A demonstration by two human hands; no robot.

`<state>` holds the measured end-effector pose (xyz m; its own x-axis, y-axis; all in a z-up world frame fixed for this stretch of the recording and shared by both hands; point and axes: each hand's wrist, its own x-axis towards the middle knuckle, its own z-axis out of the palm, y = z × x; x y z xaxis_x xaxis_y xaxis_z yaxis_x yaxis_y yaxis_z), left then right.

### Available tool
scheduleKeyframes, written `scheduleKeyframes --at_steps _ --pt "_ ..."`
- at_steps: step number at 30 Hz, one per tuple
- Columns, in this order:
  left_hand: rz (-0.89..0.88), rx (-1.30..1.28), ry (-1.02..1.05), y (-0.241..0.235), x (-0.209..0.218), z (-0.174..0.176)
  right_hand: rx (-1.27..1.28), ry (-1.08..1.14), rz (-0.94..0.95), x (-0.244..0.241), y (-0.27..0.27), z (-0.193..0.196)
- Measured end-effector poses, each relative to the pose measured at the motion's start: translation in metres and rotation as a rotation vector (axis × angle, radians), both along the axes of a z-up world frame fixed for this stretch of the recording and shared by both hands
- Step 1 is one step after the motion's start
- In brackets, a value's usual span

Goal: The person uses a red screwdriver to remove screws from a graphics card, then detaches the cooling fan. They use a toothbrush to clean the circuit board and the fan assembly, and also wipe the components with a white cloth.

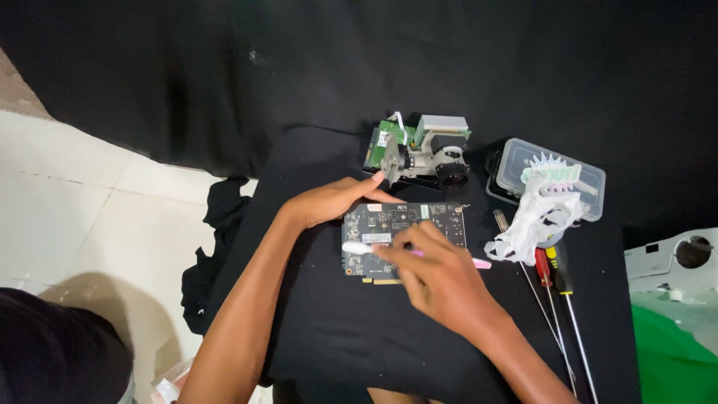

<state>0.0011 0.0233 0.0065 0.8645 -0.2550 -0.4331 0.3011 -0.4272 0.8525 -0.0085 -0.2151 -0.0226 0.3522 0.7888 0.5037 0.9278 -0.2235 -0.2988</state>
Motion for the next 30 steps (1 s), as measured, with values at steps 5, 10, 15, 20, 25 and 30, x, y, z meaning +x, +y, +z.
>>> scheduleKeyframes --at_steps 5,10,15,20,25,30 --pt "0.021 -0.155 -0.037 0.004 -0.008 0.006 0.008 0.052 -0.069 -0.006 0.014 0.019" --pt "0.019 -0.080 -0.024 0.004 -0.006 0.003 -0.067 -0.082 -0.092 0.000 -0.005 0.031" --pt "0.093 -0.185 -0.231 0.013 0.023 -0.091 0.092 0.146 -0.396 0.018 -0.051 0.036" --pt "0.058 -0.191 -0.483 0.006 0.026 -0.095 0.125 0.490 -0.680 0.049 -0.059 0.049" --pt "0.144 -0.152 -0.667 -0.004 0.011 -0.070 -0.034 0.417 -0.742 0.060 -0.007 0.060" --pt "0.245 -0.067 -0.859 -0.009 0.014 -0.076 -0.198 0.444 -0.724 0.080 0.014 0.049"
